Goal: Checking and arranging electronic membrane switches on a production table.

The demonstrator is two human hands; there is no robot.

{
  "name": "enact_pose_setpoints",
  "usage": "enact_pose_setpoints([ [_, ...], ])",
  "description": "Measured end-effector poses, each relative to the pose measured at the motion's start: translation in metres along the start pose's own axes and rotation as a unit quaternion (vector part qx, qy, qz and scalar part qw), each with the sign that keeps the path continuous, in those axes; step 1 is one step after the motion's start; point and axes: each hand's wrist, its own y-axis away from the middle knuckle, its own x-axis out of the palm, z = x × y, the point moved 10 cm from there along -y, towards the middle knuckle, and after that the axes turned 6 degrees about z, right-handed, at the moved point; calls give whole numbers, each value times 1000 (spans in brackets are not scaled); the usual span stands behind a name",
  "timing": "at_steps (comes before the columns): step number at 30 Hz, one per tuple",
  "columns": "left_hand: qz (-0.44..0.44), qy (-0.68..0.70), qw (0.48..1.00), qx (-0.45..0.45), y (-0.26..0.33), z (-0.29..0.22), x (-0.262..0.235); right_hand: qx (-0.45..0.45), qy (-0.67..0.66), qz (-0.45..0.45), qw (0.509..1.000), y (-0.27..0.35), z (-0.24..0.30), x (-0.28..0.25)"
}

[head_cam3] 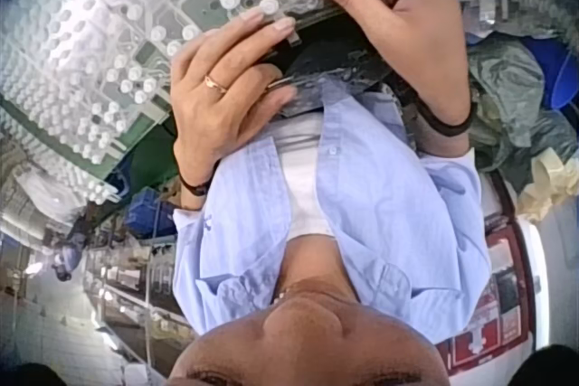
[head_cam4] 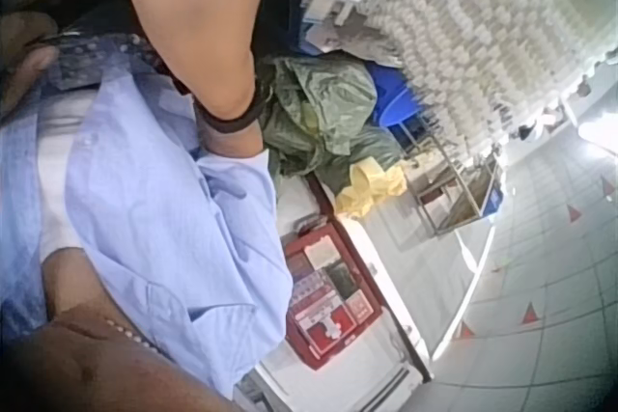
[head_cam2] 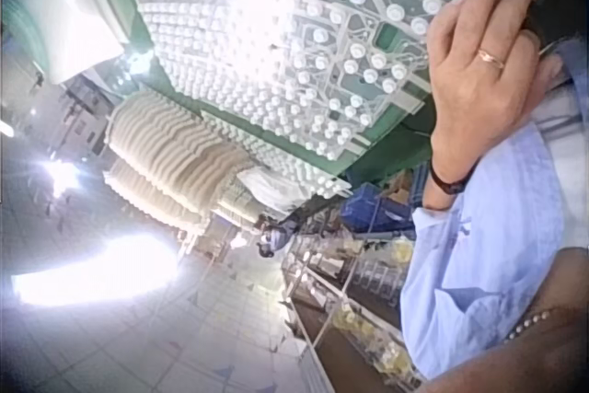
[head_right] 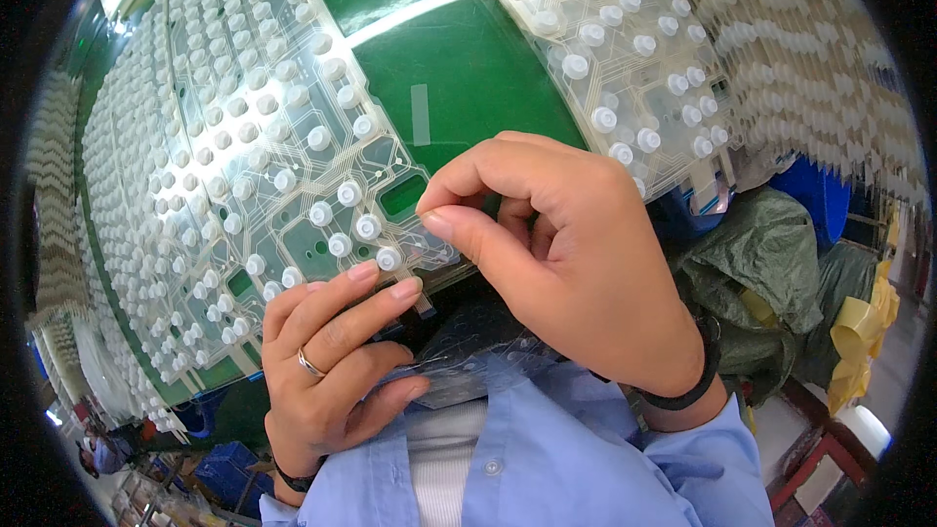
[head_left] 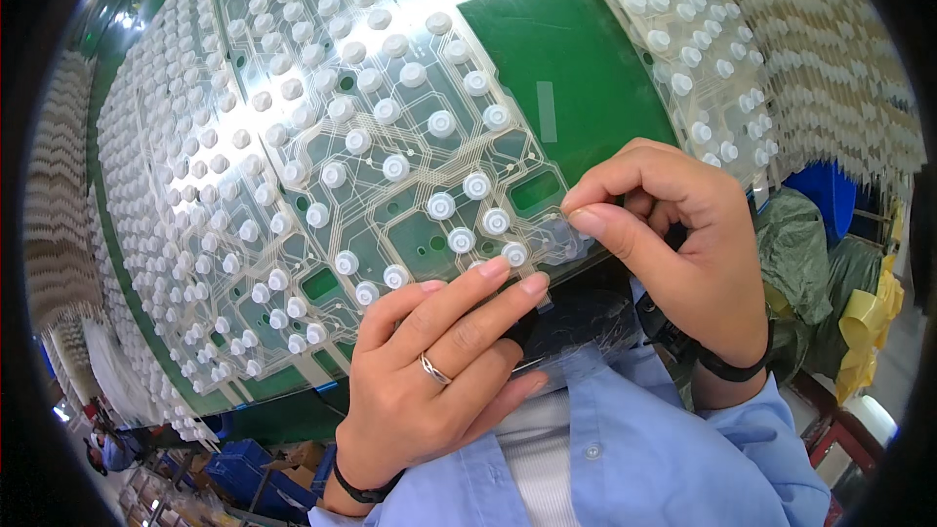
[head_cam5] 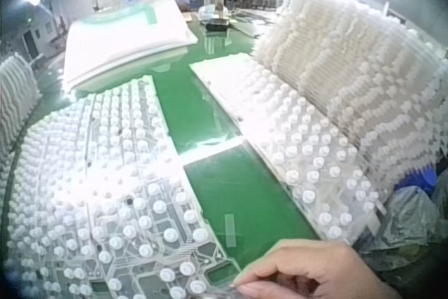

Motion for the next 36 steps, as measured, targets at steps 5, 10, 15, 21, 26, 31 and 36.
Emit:
enact_pose_setpoints([
  [5,0,6,1000,1,1,0,0,9,-49,0,999,0,-5,0],
  [10,2,2,1000,-1,1,0,0,-5,27,-8,1000,0,2,1],
  [15,4,2,1000,-3,0,0,0,-17,49,-20,998,-1,4,0],
  [21,8,-8,1000,-7,-1,0,1,-24,75,-22,997,-1,6,0],
  [26,32,-37,999,-13,-2,-2,5,-48,75,-16,996,0,7,2],
  [31,23,-35,999,-13,-1,-2,6,-61,91,6,994,4,10,3],
  [36,20,-28,999,-14,-2,-2,5,-89,201,-51,974,10,23,1],
])
